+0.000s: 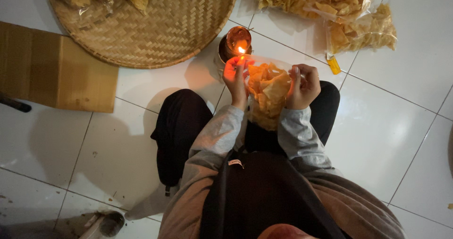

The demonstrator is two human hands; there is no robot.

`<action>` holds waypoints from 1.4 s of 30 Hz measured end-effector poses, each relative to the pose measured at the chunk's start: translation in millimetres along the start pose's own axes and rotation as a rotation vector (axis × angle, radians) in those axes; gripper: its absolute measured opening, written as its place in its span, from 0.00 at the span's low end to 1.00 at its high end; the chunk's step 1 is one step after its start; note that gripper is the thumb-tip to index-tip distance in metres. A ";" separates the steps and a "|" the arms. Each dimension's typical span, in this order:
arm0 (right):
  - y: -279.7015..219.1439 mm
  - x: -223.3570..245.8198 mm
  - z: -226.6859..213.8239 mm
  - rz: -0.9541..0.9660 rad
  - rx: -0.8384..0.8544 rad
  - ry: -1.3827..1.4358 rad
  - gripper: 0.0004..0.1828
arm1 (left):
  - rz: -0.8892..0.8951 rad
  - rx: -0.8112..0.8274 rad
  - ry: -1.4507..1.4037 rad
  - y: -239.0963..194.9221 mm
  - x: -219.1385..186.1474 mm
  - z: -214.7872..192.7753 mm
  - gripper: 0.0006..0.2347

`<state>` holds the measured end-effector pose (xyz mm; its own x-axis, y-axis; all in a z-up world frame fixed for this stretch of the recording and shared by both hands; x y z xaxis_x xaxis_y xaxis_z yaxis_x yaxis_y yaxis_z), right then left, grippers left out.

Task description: The person sits on the floor and seals plastic bags filled with fried snacks using the flame from a candle. They repeatedly open the bag, press the top edge over the flame to melt and seal the plastic, then set the sealed bag aside.

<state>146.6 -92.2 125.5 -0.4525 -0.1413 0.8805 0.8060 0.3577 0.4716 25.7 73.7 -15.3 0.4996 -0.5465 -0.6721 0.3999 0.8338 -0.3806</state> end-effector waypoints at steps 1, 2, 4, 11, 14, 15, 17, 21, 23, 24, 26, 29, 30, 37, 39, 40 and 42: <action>-1.0 0.1 -0.6 0.004 -0.009 0.008 0.04 | -0.003 -0.001 0.002 0.1 0.5 -0.5 0.08; -2.1 0.3 -1.3 0.007 -0.017 0.016 0.04 | -0.006 -0.003 0.002 0.3 0.9 -0.8 0.08; -3.4 1.7 -2.0 0.002 -0.024 0.018 0.04 | -0.016 0.000 -0.002 0.6 1.6 -1.3 0.08; -8.8 5.3 -4.4 0.010 -0.041 0.008 0.03 | -0.042 -0.036 0.047 1.9 4.6 -5.4 0.08; -10.8 6.7 -5.7 0.009 -0.051 0.032 0.03 | -0.044 -0.009 0.015 3.3 5.8 -3.9 0.07; -11.5 6.6 -6.7 0.009 -0.054 0.036 0.03 | -0.042 0.004 0.004 4.0 5.9 -2.9 0.07; -12.9 7.2 -9.8 -0.004 -0.061 0.040 0.03 | -0.040 0.008 -0.005 3.9 6.3 -2.2 0.07; -17.0 4.4 -22.2 0.057 -0.068 0.064 0.03 | -0.029 0.037 0.003 -3.9 4.2 1.5 0.06; -15.3 6.9 -31.4 0.116 -0.063 0.122 0.04 | 0.028 0.030 0.046 -14.6 -2.0 5.0 0.06; -12.7 9.9 -36.3 0.142 -0.061 0.151 0.05 | 0.059 0.029 0.067 -20.0 -5.8 7.8 0.06; 2.8 37.2 -50.0 -0.015 0.041 -0.147 0.06 | 0.066 0.054 0.078 -29.6 -10.3 16.1 0.06; 21.3 83.3 -61.3 -0.215 0.140 -0.551 0.13 | 0.084 0.079 0.095 -45.8 -19.6 29.3 0.07; 28.0 99.7 -63.6 -0.279 0.164 -0.679 0.17 | 0.093 0.088 0.098 -51.7 -22.4 35.2 0.08; 36.4 154.0 -5.2 -0.471 0.651 -0.842 0.15 | 0.087 0.219 0.164 -97.9 -25.9 68.4 0.07; 28.7 157.8 12.8 -0.503 0.703 -0.839 0.16 | 0.129 0.269 0.143 -109.1 -24.0 75.4 0.06; 24.8 158.3 22.4 -0.529 0.710 -0.841 0.16 | 0.218 0.279 0.192 -113.6 -28.5 77.8 0.06; 21.8 154.6 31.3 -0.521 0.700 -0.806 0.14 | 0.394 0.295 0.292 -123.2 -35.0 83.0 0.07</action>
<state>82.3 -77.4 270.4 -0.9756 0.1127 0.1883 0.1830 0.8914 0.4147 22.7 -16.4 107.9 0.4385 -0.1192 -0.8908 0.4450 0.8899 0.0999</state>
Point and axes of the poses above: each hand's wrist, its own y-axis towards the middle knuckle, its own z-axis out of the palm, x = y × z, the point moved 8 cm from there along y, towards the middle knuckle, and after that the axes turned 9 degrees about -z, right-handed, at the moved point
